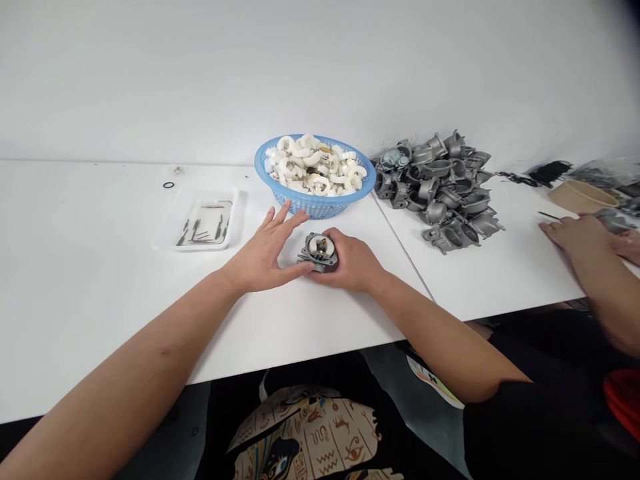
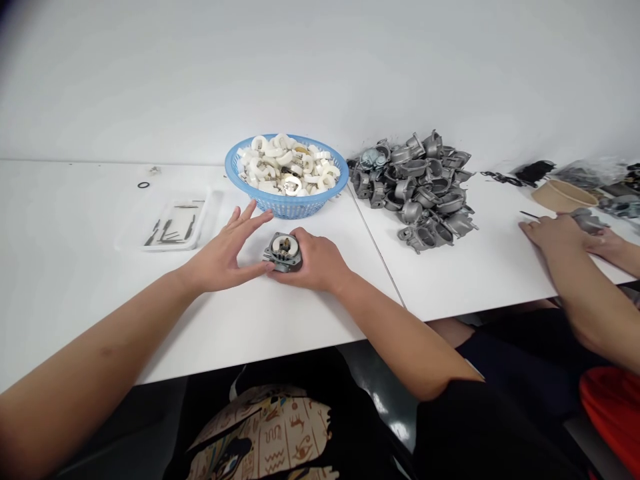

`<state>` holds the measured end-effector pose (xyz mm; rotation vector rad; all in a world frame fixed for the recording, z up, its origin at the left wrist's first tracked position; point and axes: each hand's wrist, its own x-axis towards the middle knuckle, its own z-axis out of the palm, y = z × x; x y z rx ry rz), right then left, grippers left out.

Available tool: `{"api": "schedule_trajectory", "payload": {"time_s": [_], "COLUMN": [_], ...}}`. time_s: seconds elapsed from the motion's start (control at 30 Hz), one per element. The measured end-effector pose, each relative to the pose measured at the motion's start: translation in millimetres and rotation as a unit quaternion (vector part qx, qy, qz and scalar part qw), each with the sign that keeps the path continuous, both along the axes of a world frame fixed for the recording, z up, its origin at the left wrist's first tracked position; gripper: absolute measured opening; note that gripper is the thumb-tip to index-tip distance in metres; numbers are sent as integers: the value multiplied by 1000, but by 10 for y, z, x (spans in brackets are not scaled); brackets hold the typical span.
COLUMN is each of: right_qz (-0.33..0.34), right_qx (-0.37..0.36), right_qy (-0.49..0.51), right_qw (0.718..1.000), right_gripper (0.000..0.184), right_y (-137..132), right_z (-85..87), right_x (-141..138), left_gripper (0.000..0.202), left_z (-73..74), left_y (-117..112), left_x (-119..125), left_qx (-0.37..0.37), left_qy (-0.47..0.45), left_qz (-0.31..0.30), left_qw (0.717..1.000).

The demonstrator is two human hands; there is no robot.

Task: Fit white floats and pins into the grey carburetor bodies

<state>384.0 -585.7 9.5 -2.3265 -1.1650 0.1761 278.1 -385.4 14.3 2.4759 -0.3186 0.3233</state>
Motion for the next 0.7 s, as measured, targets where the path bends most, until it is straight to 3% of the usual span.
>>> {"api": "schedule_trajectory", "payload": {"time_s": [0.17, 0.3, 0.37, 0.47, 0.7], "right_qz": [-8, -37, -82, -172, -428], "right_qx": [-47, -64, -54, -24, 57], "right_qy": [-28, -14, -20, -27, -22], "right_qw": [998, 997, 995, 984, 902], "right_gripper": [64, 65, 64, 66, 65], "right_y": [-132, -466, -721, -1218, -2451], "right_z": [134, 337, 432, 533, 509], "right_x": [-112, -218, -235, -200, 168], "left_gripper": [70, 79, 83, 74, 68], "left_z": [-26, -50, -62, -72, -107], "left_y": [31, 33, 8, -50, -179], "left_x": [26, 37, 35, 25, -12], "left_qx": [-13, 10, 5, -53, -67], "left_qy": [6, 8, 26, 67, 71], "left_qz": [64, 117, 179, 281, 245], "left_qw": [998, 993, 983, 956, 965]}}
